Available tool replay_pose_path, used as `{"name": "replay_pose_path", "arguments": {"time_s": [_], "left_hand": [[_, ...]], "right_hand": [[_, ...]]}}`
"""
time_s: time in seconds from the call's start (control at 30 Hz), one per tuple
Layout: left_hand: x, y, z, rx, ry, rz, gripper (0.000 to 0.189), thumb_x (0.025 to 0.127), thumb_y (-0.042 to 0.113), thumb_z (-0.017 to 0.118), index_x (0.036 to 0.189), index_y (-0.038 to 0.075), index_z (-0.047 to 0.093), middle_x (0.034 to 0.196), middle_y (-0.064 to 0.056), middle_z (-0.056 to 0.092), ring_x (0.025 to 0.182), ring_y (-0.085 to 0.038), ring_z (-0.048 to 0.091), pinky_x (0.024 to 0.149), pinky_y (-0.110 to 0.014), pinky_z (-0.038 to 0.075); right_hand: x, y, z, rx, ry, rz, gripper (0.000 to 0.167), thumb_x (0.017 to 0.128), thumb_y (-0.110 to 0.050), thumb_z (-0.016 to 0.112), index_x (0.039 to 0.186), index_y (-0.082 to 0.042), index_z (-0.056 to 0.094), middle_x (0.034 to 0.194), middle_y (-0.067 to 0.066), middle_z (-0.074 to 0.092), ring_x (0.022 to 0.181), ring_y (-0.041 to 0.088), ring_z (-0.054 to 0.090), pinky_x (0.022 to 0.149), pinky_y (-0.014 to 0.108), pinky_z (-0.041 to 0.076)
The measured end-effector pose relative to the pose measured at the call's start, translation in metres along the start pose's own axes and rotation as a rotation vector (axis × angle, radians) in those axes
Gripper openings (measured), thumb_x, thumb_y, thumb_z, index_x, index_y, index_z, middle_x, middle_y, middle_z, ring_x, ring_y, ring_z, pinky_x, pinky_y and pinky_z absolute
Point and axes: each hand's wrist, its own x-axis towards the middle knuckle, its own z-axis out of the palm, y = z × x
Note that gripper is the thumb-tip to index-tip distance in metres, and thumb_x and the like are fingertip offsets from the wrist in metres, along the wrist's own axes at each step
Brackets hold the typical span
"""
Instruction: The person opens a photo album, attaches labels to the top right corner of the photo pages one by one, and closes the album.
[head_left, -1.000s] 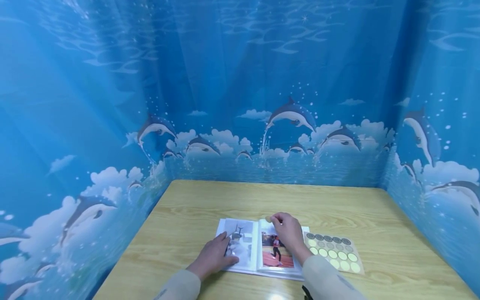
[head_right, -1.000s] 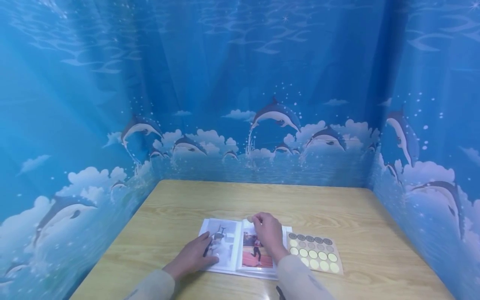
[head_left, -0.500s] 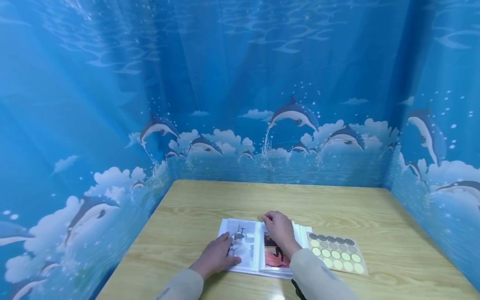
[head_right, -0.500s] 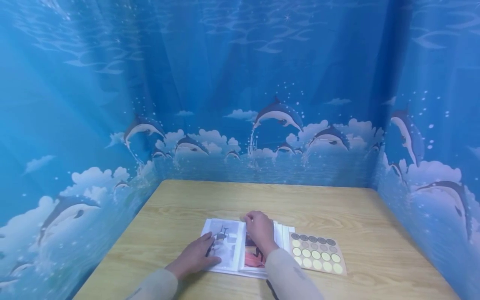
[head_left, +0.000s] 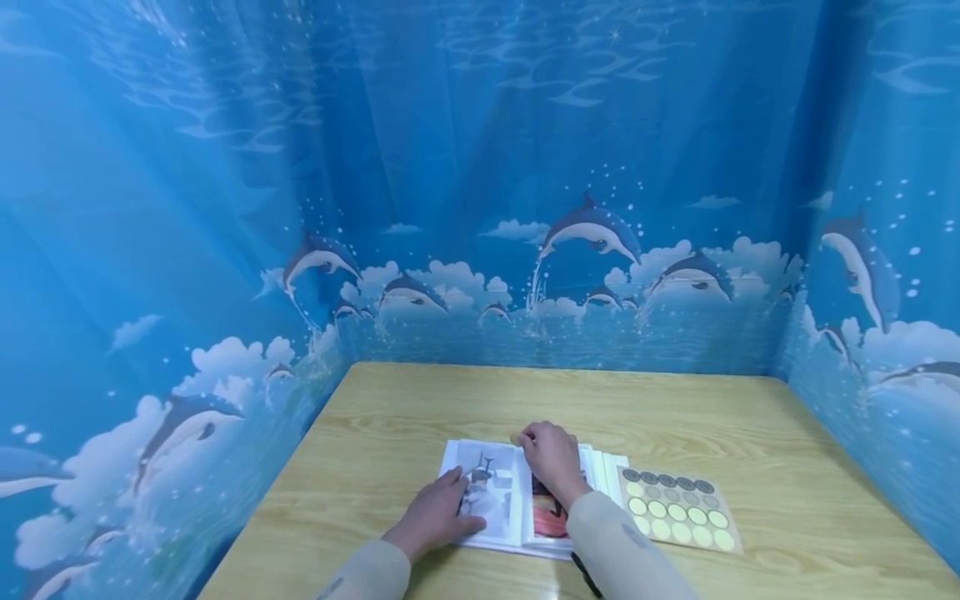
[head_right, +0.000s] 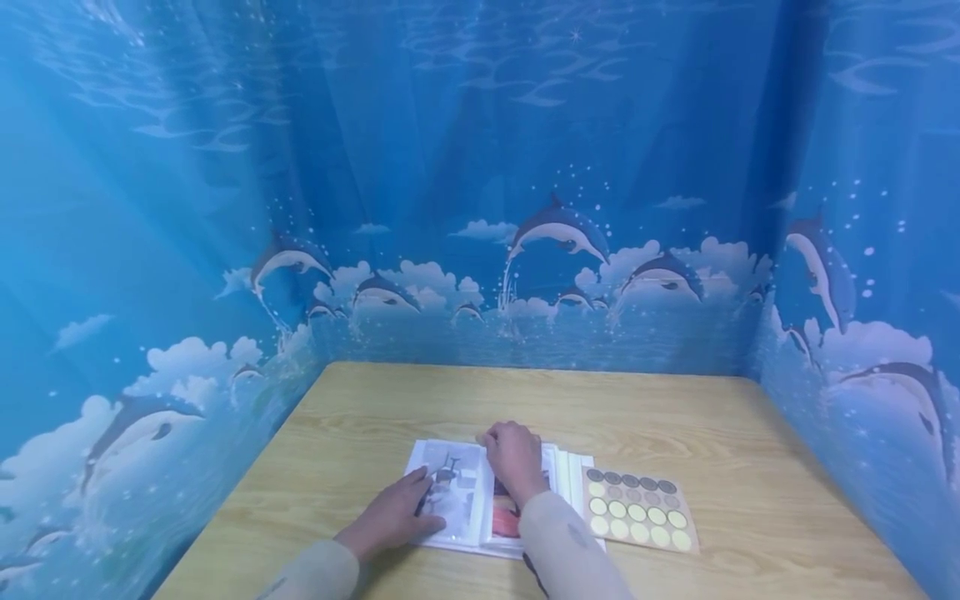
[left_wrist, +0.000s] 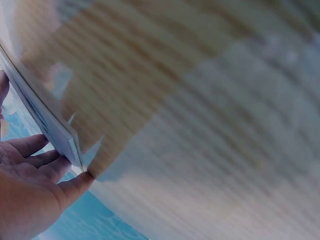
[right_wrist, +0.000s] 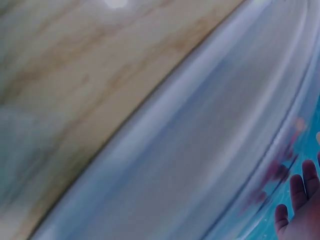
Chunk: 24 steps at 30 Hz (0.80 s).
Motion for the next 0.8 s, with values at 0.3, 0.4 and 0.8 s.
{"name": "replay_pose_path", "arguments": {"time_s": [0.3, 0.4, 0.8], "left_hand": [[0.0, 0.001, 0.002, 0.017, -0.009, -0.012, 0.082, 0.082, 0.051, 0.075, 0.135, -0.007, 0.053, 0.146, -0.027, 0.044, 0.133, -0.042, 0.044, 0.109, -0.056, 0.037], [0.0, 0.001, 0.001, 0.023, -0.006, -0.007, 0.081, 0.082, 0.05, 0.075, 0.135, -0.007, 0.053, 0.146, -0.027, 0.044, 0.133, -0.041, 0.044, 0.109, -0.056, 0.038], [-0.001, 0.0, -0.001, 0.016, 0.003, 0.017, 0.078, 0.084, 0.047, 0.075, 0.134, -0.009, 0.053, 0.144, -0.029, 0.045, 0.132, -0.042, 0.045, 0.109, -0.054, 0.039]], "right_hand": [[-0.001, -0.002, 0.008, -0.089, 0.046, -0.048, 0.012, 0.091, -0.026, 0.071, 0.088, -0.015, 0.076, 0.085, 0.004, 0.072, 0.085, 0.029, 0.066, 0.078, 0.049, 0.05], [0.0, -0.001, 0.01, -0.096, 0.053, -0.051, 0.013, 0.09, -0.026, 0.072, 0.088, -0.014, 0.076, 0.086, 0.004, 0.072, 0.084, 0.029, 0.066, 0.076, 0.048, 0.049], [-0.003, -0.003, 0.021, -0.222, -0.01, -0.106, 0.012, 0.091, -0.028, 0.072, 0.089, -0.017, 0.075, 0.087, 0.001, 0.067, 0.084, 0.024, 0.062, 0.082, 0.046, 0.048]]}}
